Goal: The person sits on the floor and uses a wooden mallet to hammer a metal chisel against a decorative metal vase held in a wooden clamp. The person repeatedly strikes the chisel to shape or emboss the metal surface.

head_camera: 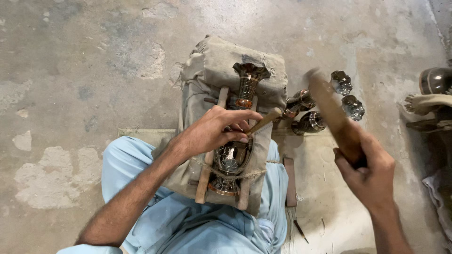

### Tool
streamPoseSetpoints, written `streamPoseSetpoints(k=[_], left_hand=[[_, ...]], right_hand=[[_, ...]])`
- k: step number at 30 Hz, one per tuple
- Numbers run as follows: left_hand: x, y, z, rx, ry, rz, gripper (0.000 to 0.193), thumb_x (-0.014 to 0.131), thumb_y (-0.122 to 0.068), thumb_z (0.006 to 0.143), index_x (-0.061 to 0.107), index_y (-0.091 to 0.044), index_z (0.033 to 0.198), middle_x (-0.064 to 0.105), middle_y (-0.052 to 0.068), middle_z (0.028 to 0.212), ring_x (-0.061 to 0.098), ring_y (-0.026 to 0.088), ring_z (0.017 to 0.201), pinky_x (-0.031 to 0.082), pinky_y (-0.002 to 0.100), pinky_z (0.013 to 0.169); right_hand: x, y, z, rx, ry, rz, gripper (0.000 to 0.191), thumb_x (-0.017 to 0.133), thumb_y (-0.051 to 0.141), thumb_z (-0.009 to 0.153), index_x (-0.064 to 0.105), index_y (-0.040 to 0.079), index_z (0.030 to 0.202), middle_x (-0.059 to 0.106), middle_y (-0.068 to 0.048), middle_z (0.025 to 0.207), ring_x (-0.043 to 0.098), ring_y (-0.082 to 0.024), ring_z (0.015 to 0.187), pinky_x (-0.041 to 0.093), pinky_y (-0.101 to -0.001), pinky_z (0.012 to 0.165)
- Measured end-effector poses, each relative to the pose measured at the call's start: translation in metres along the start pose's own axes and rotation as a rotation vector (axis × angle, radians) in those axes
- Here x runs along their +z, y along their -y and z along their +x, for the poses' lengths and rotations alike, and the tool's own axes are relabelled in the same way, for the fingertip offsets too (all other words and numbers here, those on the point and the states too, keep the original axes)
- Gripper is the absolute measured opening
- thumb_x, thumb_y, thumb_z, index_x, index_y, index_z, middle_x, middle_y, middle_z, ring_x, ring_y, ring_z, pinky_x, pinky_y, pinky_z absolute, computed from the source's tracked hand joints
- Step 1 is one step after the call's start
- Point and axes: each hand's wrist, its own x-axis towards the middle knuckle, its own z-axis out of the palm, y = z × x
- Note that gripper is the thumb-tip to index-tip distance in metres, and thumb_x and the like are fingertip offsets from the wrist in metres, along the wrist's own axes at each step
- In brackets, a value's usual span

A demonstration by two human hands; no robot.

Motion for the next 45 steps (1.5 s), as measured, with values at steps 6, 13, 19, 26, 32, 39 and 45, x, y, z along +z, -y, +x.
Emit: streamPoseSetpoints(k=[6, 13, 19, 26, 32, 39, 45], left_hand=[[0.005, -0.009, -0.013, -0.123, -0.146, -0.103, 0.05, 0.072, -0.01, 0.09, 0.058, -0.014, 0.138, 0.081, 0.007, 0.102, 0.082, 0.02, 0.09, 0.068, 0.037, 0.077], [0.015, -0.01, -0.024, -0.211, -0.358, -0.241, 0.056, 0.077, -0.014, 0.089, 0.055, -0.012, 0.139, 0.079, 0.012, 0.1, 0.081, 0.02, 0.094, 0.069, 0.035, 0.077], [0.018, -0.006, -0.025, -0.214, -0.347, -0.274, 0.056, 0.076, -0.015, 0.089, 0.054, -0.014, 0.141, 0.079, 0.013, 0.105, 0.08, 0.021, 0.098, 0.07, 0.034, 0.078], [0.027, -0.003, -0.027, -0.22, -0.43, -0.205, 0.058, 0.078, -0.011, 0.087, 0.056, -0.015, 0.14, 0.08, 0.013, 0.104, 0.08, 0.019, 0.096, 0.07, 0.034, 0.079], [0.037, -0.005, -0.03, -0.295, -0.538, -0.376, 0.055, 0.078, -0.008, 0.086, 0.056, -0.011, 0.136, 0.077, 0.008, 0.094, 0.08, 0.016, 0.091, 0.071, 0.028, 0.075], [0.051, -0.008, -0.04, -0.305, -0.728, -0.462, 0.056, 0.08, -0.006, 0.085, 0.055, -0.007, 0.135, 0.075, 0.008, 0.092, 0.08, 0.017, 0.09, 0.071, 0.029, 0.074], [0.058, -0.009, -0.046, -0.271, -0.782, -0.469, 0.054, 0.08, -0.006, 0.088, 0.052, -0.007, 0.134, 0.075, 0.005, 0.094, 0.08, 0.016, 0.092, 0.07, 0.028, 0.077]], right_hand=[[-0.02, 0.023, 0.059, -0.071, 0.173, -0.276, 0.072, 0.079, 0.007, 0.08, 0.062, 0.016, 0.149, 0.077, -0.014, 0.112, 0.073, -0.022, 0.077, 0.064, -0.0375, 0.076], [-0.035, 0.043, 0.115, -0.193, 0.145, -0.149, 0.061, 0.078, 0.004, 0.085, 0.065, 0.004, 0.144, 0.076, -0.019, 0.108, 0.073, -0.022, 0.081, 0.064, -0.036, 0.076], [-0.045, 0.06, 0.141, -0.239, 0.241, -0.196, 0.06, 0.08, 0.013, 0.084, 0.063, 0.013, 0.142, 0.076, -0.013, 0.102, 0.071, -0.018, 0.077, 0.06, -0.0333, 0.072], [-0.037, 0.062, 0.157, -0.159, 0.471, -0.621, 0.071, 0.08, 0.022, 0.083, 0.059, 0.032, 0.15, 0.08, -0.002, 0.101, 0.066, -0.012, 0.057, 0.058, -0.0281, 0.055], [-0.026, 0.075, 0.174, -0.258, 0.452, -0.526, 0.07, 0.079, 0.021, 0.086, 0.059, 0.035, 0.151, 0.078, 0.0, 0.108, 0.068, -0.008, 0.061, 0.052, -0.0222, 0.056], [-0.024, 0.108, 0.187, -0.349, 0.435, -0.538, 0.062, 0.075, 0.014, 0.091, 0.062, 0.034, 0.149, 0.078, 0.0, 0.113, 0.067, -0.012, 0.055, 0.048, -0.0255, 0.046], [-0.023, 0.126, 0.192, -0.621, 0.311, -0.515, 0.059, 0.075, 0.008, 0.085, 0.066, 0.029, 0.139, 0.078, -0.001, 0.117, 0.073, -0.011, 0.076, 0.048, -0.0242, 0.043]])
